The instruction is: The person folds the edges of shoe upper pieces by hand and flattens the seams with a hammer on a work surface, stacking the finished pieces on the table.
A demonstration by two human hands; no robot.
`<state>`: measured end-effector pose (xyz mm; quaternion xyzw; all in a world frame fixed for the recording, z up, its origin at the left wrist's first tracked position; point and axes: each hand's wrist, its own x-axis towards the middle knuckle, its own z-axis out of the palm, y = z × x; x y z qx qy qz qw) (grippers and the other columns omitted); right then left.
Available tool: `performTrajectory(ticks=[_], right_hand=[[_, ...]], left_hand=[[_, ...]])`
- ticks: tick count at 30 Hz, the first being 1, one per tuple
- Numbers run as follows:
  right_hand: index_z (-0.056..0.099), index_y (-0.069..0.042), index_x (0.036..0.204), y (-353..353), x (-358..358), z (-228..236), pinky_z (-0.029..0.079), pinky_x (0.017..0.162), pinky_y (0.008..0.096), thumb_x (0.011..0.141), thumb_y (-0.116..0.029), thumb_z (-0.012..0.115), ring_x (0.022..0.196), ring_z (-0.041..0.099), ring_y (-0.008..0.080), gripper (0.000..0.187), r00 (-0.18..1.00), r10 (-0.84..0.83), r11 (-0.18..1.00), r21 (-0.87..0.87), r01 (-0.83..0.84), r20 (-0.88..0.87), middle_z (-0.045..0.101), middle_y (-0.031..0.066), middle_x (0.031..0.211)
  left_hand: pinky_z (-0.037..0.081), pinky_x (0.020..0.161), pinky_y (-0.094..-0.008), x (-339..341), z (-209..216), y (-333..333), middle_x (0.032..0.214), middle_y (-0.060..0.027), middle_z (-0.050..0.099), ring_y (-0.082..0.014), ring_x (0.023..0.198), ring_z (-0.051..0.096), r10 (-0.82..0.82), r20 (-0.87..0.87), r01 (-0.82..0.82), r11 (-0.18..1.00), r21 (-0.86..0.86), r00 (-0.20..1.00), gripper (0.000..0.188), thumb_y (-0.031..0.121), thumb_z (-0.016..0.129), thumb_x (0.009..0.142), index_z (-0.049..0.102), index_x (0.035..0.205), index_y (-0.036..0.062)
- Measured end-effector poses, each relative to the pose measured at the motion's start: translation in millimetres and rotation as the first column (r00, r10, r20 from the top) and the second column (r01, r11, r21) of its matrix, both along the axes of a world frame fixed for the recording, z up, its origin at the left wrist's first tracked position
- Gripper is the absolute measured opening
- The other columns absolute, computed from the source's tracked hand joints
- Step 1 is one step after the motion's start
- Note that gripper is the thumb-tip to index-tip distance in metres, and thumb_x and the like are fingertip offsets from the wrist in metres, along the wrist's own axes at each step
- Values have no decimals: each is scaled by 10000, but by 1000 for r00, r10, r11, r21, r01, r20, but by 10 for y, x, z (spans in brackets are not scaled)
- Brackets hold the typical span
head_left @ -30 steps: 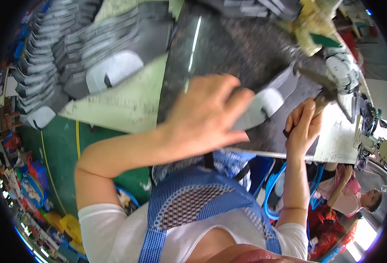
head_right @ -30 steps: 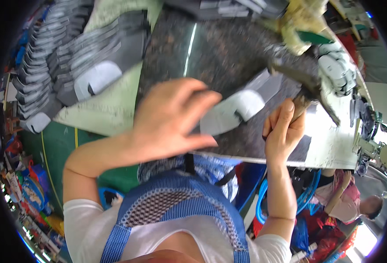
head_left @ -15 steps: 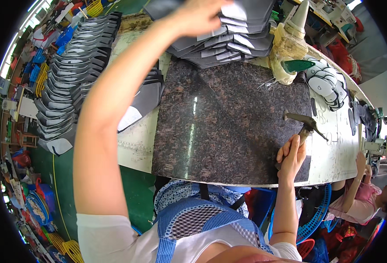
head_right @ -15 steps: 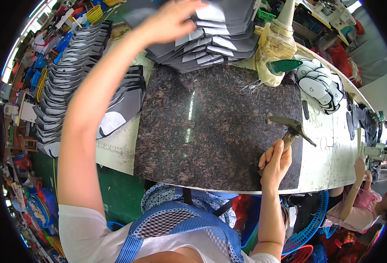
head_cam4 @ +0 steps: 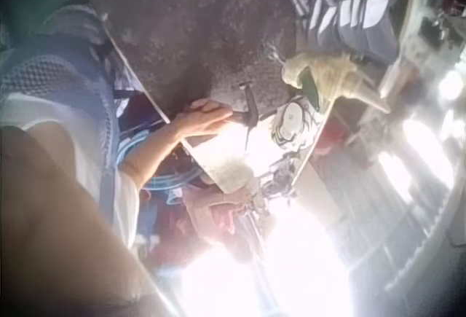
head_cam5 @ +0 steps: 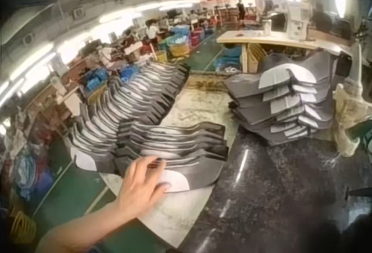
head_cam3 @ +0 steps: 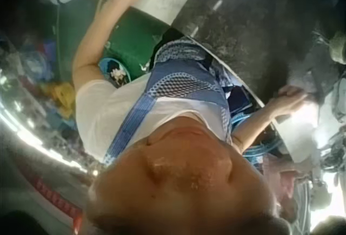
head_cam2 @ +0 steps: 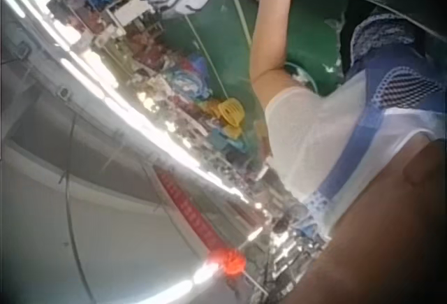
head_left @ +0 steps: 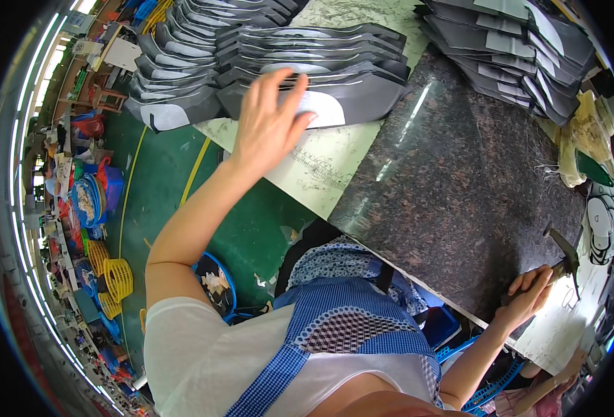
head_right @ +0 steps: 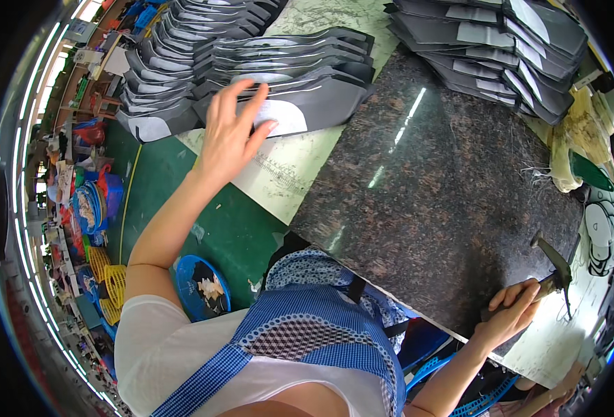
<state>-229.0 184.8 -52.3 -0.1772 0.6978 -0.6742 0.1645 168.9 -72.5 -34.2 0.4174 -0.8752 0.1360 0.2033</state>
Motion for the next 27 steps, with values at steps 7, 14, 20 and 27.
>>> performTrajectory(ticks=[7,14,20,27], right_hand=[[485,-78,872,6,66,-23,288,397,212,1043,-225,501,460,320,59,226,1000,-19,1000,4,19,-16,351,-18,607],[484,-79,868,24,60,-10,291,406,211,1037,-218,517,466,321,55,221,999,24,1000,13,-24,-33,352,-21,614],[549,-63,975,73,130,-38,304,427,217,1016,-272,557,510,396,68,212,996,78,997,-13,-78,52,435,-16,667],[544,-44,1082,-5,651,301,389,495,200,851,-304,740,660,497,47,400,853,465,878,1,-479,238,579,35,845]], left_hand=[[518,794,-380,-65,90,-28,1069,-91,596,-296,939,617,-10,-110,30,982,186,994,359,158,809,719,626,990,10],[244,1155,-541,113,323,302,1561,-198,318,-452,1479,139,-404,7,267,617,741,915,389,103,809,690,428,617,70],[541,662,-359,-415,1058,656,1090,-185,651,-320,875,680,-611,-293,372,3,928,735,430,195,737,787,592,1134,-14],[465,863,-254,-1597,335,464,1138,-59,582,-102,1007,556,-289,-638,392,-590,706,714,651,126,751,797,424,1341,-20]])
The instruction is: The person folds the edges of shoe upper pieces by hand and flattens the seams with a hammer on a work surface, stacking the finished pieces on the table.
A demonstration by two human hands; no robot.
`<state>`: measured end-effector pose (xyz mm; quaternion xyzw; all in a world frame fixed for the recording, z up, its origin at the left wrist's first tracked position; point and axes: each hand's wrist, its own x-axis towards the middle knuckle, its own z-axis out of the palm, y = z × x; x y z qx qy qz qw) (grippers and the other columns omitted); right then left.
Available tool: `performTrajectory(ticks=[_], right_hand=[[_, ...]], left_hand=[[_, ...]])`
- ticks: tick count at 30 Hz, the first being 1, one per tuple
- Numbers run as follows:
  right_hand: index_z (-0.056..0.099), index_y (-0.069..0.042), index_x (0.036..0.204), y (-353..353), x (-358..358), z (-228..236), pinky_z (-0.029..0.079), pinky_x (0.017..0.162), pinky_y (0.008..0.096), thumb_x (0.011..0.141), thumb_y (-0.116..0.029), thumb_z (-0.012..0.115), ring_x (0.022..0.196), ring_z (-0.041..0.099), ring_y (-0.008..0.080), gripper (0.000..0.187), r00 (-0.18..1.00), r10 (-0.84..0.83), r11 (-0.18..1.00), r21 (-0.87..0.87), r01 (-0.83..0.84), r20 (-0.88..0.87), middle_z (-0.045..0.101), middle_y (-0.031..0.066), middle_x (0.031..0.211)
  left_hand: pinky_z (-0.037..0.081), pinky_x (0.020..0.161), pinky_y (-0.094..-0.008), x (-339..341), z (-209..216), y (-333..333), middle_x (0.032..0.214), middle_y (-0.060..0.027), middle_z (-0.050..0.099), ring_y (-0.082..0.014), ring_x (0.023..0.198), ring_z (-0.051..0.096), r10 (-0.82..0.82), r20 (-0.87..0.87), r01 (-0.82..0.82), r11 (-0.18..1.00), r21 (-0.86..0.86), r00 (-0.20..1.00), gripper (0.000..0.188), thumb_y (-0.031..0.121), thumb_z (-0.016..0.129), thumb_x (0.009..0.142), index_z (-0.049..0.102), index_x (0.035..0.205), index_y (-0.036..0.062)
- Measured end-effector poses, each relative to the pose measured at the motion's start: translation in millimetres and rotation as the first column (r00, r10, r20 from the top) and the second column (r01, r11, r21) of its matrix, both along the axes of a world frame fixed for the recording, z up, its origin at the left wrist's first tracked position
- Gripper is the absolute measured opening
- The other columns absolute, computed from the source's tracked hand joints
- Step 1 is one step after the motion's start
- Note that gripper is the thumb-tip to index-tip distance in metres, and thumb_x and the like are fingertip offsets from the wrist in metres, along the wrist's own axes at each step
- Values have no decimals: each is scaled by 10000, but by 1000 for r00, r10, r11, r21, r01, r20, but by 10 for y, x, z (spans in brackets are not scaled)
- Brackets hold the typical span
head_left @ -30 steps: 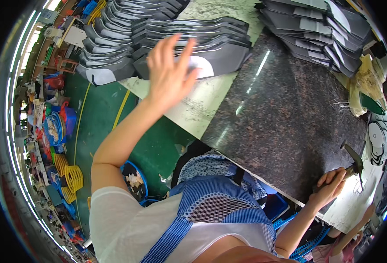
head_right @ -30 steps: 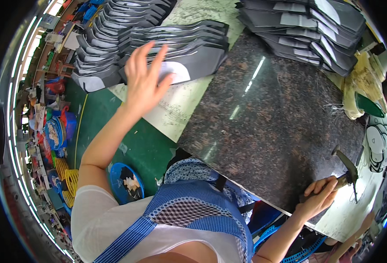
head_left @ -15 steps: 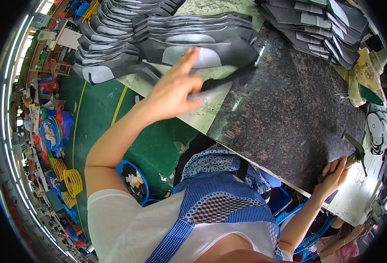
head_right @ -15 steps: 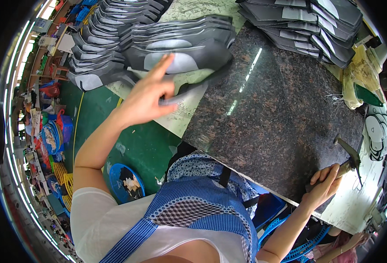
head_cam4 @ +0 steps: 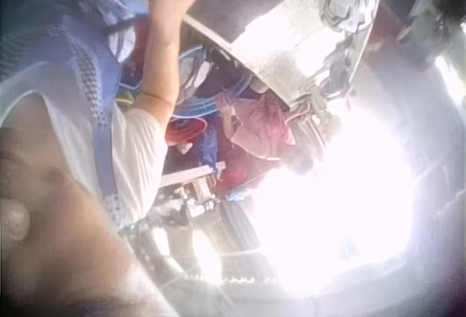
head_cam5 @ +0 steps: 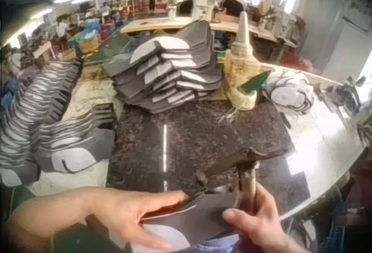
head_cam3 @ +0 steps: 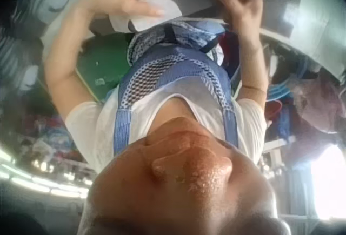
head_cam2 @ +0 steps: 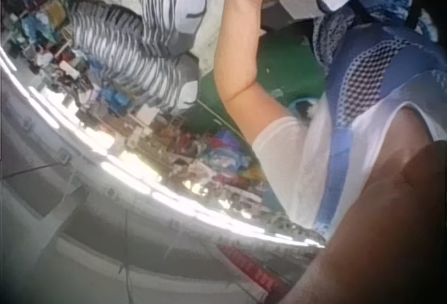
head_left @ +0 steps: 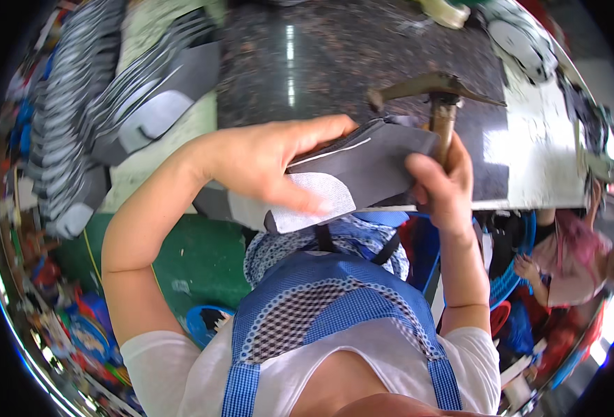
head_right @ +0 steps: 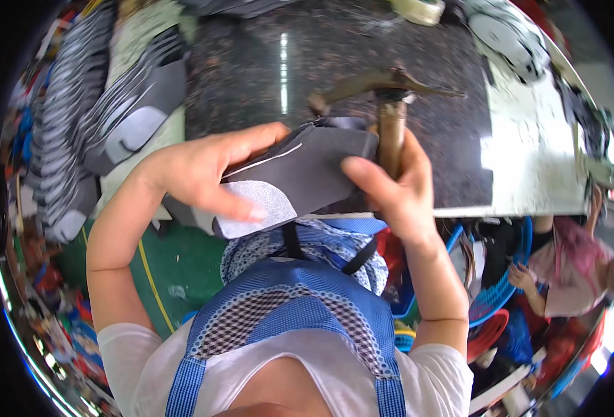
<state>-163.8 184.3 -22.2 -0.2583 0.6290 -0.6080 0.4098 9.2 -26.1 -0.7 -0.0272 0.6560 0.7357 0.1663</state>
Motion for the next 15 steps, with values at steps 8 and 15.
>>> performTrajectory(ticks=[8,15], right_hand=[[603,11,1053,465,-328,125,476,605,216,986,-50,545,665,615,89,108,822,-74,963,173,205,-565,647,49,846],[558,10,969,360,-436,131,434,512,330,930,-81,636,550,594,269,126,615,235,971,204,-122,-752,582,148,664]], left_hand=[[467,621,-326,-716,-429,291,803,-75,593,-196,687,584,101,-395,-370,612,-698,913,201,162,749,823,667,932,14],[503,636,-309,-681,-459,325,834,-65,614,-182,703,605,147,-508,-493,568,-659,849,233,75,787,758,704,969,19]])
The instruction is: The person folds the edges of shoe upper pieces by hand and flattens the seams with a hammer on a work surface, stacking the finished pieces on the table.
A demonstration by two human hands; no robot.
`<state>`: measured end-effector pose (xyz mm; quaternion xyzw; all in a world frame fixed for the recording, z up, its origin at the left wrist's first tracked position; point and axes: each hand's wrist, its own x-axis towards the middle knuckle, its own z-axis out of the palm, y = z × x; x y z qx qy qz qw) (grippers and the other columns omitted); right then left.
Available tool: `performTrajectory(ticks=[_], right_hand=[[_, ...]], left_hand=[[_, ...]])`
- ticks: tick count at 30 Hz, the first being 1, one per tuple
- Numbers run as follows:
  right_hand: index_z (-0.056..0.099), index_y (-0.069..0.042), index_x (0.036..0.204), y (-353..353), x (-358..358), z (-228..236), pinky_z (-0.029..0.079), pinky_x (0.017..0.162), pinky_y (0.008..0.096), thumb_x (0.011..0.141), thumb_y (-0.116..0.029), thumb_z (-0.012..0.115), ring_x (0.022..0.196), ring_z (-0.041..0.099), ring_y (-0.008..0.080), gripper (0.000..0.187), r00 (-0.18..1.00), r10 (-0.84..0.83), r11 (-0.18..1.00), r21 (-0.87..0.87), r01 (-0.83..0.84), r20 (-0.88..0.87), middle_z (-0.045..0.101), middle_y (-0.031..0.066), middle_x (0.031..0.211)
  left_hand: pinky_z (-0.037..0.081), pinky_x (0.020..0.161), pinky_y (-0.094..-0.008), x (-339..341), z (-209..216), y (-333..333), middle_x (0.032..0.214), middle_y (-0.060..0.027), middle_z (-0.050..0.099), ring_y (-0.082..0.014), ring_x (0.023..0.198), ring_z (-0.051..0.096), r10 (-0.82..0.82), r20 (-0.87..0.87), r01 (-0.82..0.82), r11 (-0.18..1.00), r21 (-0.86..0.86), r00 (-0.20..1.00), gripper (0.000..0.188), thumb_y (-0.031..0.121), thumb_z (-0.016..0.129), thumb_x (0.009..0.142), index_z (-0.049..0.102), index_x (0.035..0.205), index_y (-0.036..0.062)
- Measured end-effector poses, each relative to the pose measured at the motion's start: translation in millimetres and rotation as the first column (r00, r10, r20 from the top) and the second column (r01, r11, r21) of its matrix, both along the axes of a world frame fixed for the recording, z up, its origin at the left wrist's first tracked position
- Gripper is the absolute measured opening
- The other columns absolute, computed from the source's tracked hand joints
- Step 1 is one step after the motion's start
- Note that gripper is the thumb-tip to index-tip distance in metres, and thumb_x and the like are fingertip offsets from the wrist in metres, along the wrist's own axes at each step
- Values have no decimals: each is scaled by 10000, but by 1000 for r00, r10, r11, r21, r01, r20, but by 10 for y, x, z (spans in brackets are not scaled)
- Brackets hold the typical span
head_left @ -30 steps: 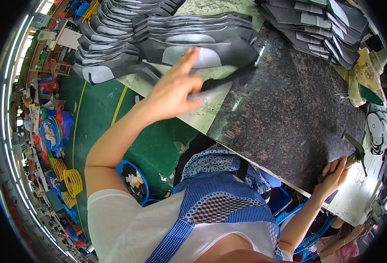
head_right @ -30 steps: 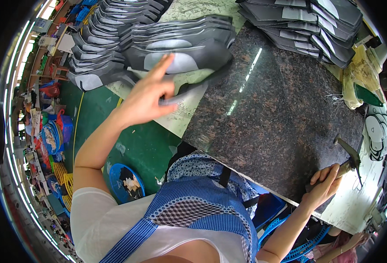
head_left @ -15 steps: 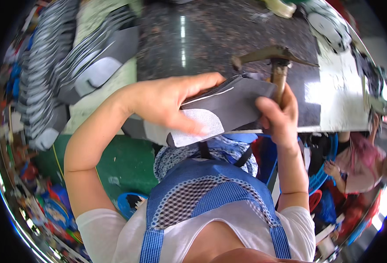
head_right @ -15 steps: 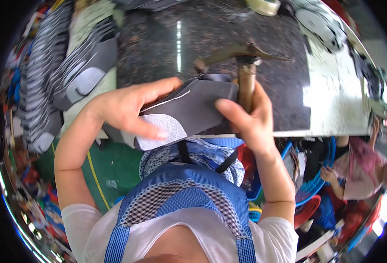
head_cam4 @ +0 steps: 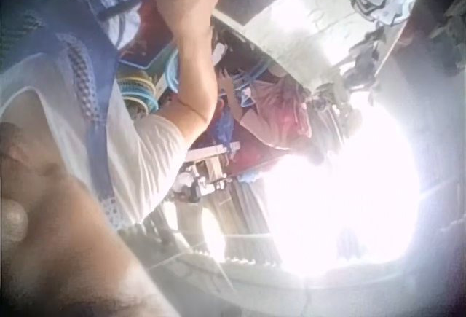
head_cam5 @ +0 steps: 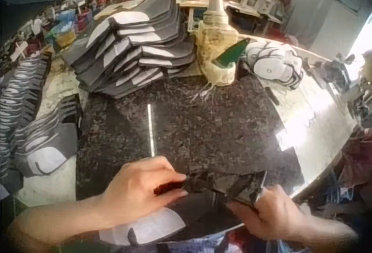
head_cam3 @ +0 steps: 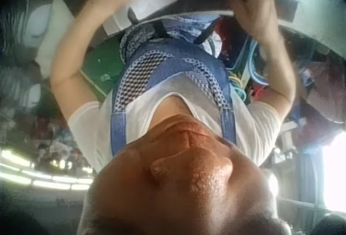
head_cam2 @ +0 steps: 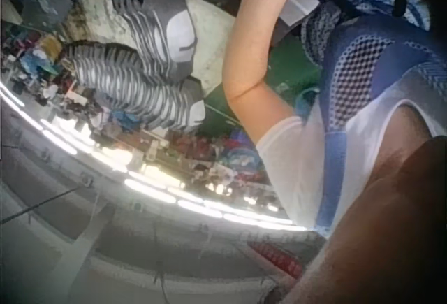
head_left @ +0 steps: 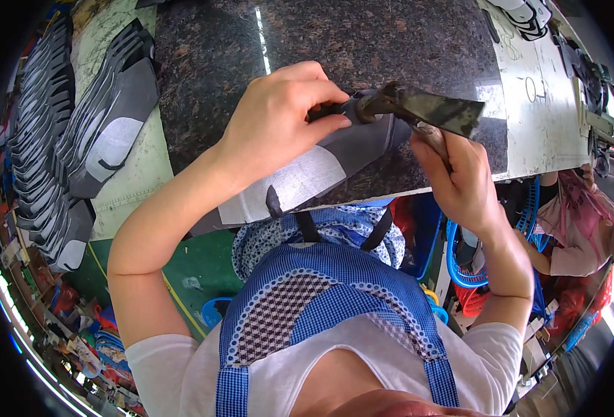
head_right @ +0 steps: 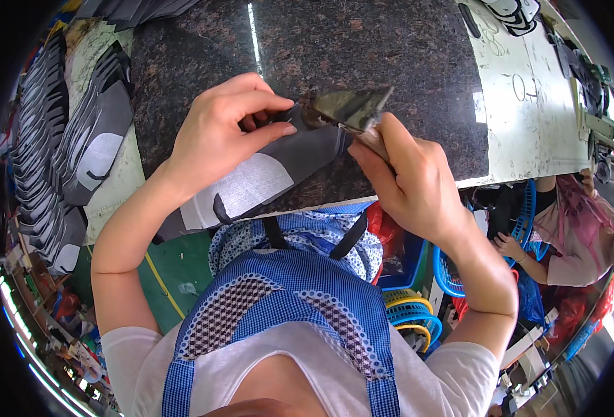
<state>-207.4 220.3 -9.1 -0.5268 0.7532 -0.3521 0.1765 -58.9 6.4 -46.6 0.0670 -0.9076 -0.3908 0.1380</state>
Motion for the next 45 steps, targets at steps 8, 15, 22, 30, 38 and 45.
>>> performTrajectory(ticks=[8,15,22,30,38,45], right_hand=[[543,-5,975,-356,-266,302,416,495,412,916,-81,644,566,557,405,139,966,247,957,171,-233,-71,523,181,623],[642,20,1010,-144,-251,-111,489,544,368,884,-13,639,609,629,357,130,972,224,974,-16,-226,-70,630,199,806],[692,31,961,-161,-226,38,515,592,371,861,-4,665,651,666,320,110,962,275,942,198,-270,6,666,176,846],[613,13,948,-226,-113,61,467,508,402,860,-39,678,552,629,314,121,932,352,924,193,-330,-89,601,166,649],[599,16,960,-189,22,19,493,519,373,831,-1,662,582,630,350,145,947,289,939,152,-309,141,612,175,720],[631,-8,1064,-311,16,32,497,545,383,908,-83,640,615,642,358,173,990,135,969,203,-141,43,634,186,752]], left_hand=[[515,646,-329,34,79,141,825,-71,591,-230,760,614,-14,-64,-8,942,-336,998,230,73,783,722,704,926,3],[515,665,-313,116,53,-88,877,-80,630,-226,787,631,7,49,-6,1000,-6,999,198,64,790,707,718,885,16],[522,624,-319,207,95,156,874,-77,597,-235,755,613,-21,-26,12,959,-283,999,279,-16,731,720,684,996,-18],[473,673,-365,319,80,-46,774,-49,631,-230,672,596,43,31,-37,983,-182,999,195,101,778,691,712,863,37],[470,586,-344,507,51,110,754,-57,616,-227,664,580,59,-62,-73,963,-260,996,191,67,791,696,714,867,31],[481,597,-339,682,49,-1,804,-70,620,-218,662,590,-2,-11,2,999,-32,1000,210,43,770,719,732,925,34]])
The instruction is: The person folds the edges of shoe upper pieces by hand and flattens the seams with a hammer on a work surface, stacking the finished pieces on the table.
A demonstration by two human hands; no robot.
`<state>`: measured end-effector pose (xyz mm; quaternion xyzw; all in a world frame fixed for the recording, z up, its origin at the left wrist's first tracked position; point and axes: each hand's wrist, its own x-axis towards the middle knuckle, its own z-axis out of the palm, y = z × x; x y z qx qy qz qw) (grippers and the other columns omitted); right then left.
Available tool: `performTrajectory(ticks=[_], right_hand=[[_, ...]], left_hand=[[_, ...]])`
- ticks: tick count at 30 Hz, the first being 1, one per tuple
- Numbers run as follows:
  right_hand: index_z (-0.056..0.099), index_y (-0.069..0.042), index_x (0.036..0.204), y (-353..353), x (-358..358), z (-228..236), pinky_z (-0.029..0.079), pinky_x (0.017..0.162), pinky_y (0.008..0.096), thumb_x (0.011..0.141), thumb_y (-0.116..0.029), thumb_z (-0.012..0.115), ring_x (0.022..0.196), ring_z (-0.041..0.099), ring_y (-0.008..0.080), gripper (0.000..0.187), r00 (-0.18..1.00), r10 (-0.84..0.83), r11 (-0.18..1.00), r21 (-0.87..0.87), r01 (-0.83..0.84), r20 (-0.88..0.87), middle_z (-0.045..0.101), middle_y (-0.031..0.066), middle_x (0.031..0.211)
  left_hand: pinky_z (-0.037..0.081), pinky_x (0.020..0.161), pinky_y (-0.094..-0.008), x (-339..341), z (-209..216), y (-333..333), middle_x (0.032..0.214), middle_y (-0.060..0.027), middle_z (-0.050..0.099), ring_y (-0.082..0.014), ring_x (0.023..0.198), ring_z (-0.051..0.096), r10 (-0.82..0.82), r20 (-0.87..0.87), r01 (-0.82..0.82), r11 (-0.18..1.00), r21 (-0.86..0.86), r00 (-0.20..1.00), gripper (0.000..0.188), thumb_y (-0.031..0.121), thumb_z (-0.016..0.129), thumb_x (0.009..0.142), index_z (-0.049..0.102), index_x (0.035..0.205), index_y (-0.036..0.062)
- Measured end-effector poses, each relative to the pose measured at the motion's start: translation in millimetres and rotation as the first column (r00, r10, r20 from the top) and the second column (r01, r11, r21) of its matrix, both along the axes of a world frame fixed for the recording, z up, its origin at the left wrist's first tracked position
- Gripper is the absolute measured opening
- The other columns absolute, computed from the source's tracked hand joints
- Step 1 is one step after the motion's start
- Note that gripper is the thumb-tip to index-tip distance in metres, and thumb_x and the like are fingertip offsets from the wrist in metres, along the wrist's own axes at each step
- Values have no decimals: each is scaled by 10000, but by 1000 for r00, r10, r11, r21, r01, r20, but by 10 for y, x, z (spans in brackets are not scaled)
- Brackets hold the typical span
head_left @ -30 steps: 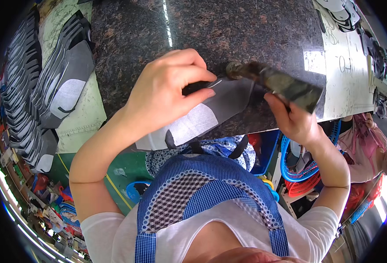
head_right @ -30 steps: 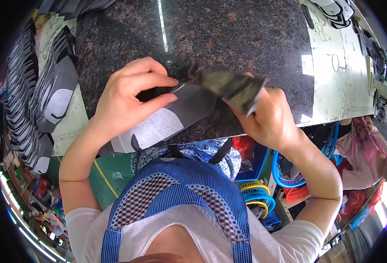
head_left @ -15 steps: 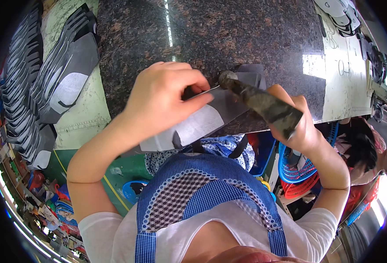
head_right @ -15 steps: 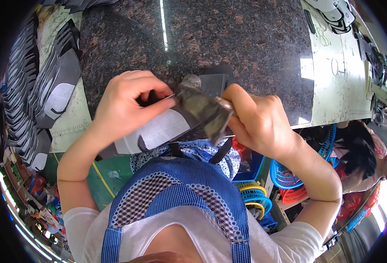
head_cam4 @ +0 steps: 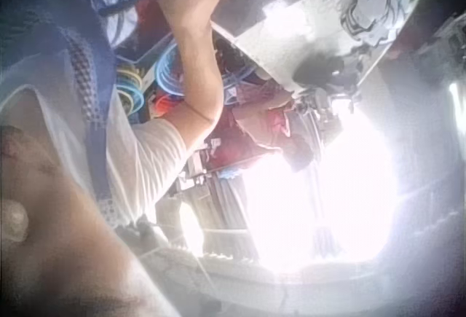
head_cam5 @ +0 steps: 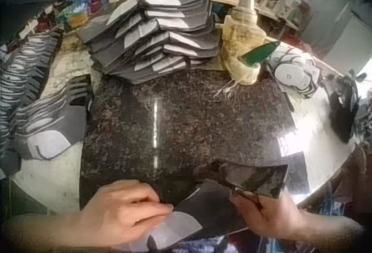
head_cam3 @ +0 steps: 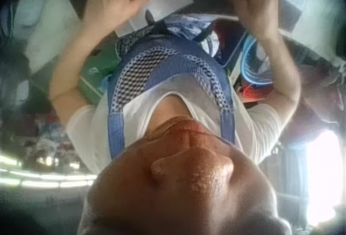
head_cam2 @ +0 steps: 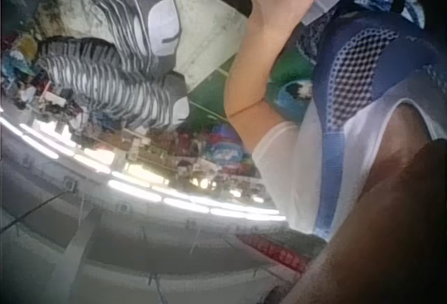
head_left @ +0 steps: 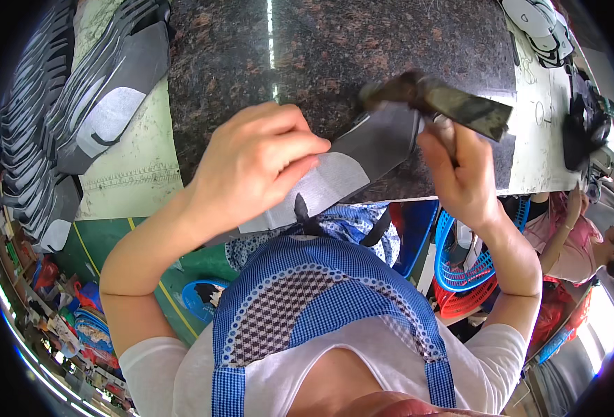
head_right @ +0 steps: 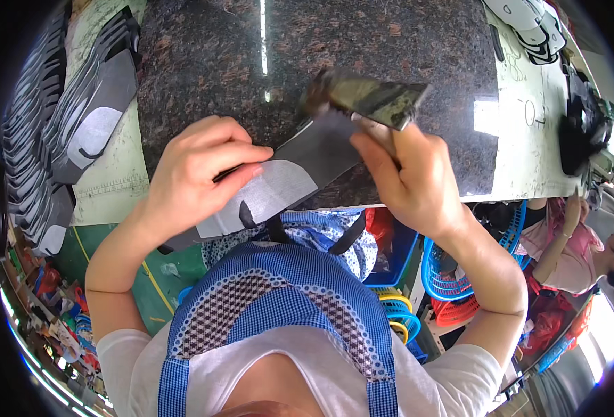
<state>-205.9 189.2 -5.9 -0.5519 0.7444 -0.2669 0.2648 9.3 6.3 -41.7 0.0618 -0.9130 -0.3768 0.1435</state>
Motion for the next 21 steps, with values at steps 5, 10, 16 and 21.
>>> performTrajectory(ticks=[5,10,16,21], right_hand=[[544,-37,944,67,92,7,429,465,338,905,-62,640,463,520,239,106,946,285,949,-93,-301,-155,543,140,617],[527,20,931,-149,-133,56,401,459,311,942,-105,633,507,510,130,164,979,-202,974,-107,200,-10,536,121,607],[553,17,995,-17,-73,-63,479,547,374,926,-82,635,569,604,300,145,993,-115,990,-77,116,14,568,165,672],[512,-3,875,-5,29,-103,451,515,342,945,-56,592,532,556,225,119,994,-36,925,-381,-6,-105,537,135,638]], left_hand=[[479,554,-321,36,-58,127,805,-57,573,-193,669,595,65,-52,-66,998,-10,996,220,-38,739,707,737,914,34],[480,586,-333,-352,-179,18,806,-67,590,-230,664,596,55,-194,-95,974,-205,979,192,32,743,744,708,933,23],[482,655,-335,-220,11,-185,811,-81,616,-244,728,594,9,63,-14,996,88,998,262,149,788,758,709,963,6],[500,616,-337,-177,-33,47,845,-55,584,-215,725,589,73,-100,-93,973,-210,992,263,76,784,706,711,953,22]])
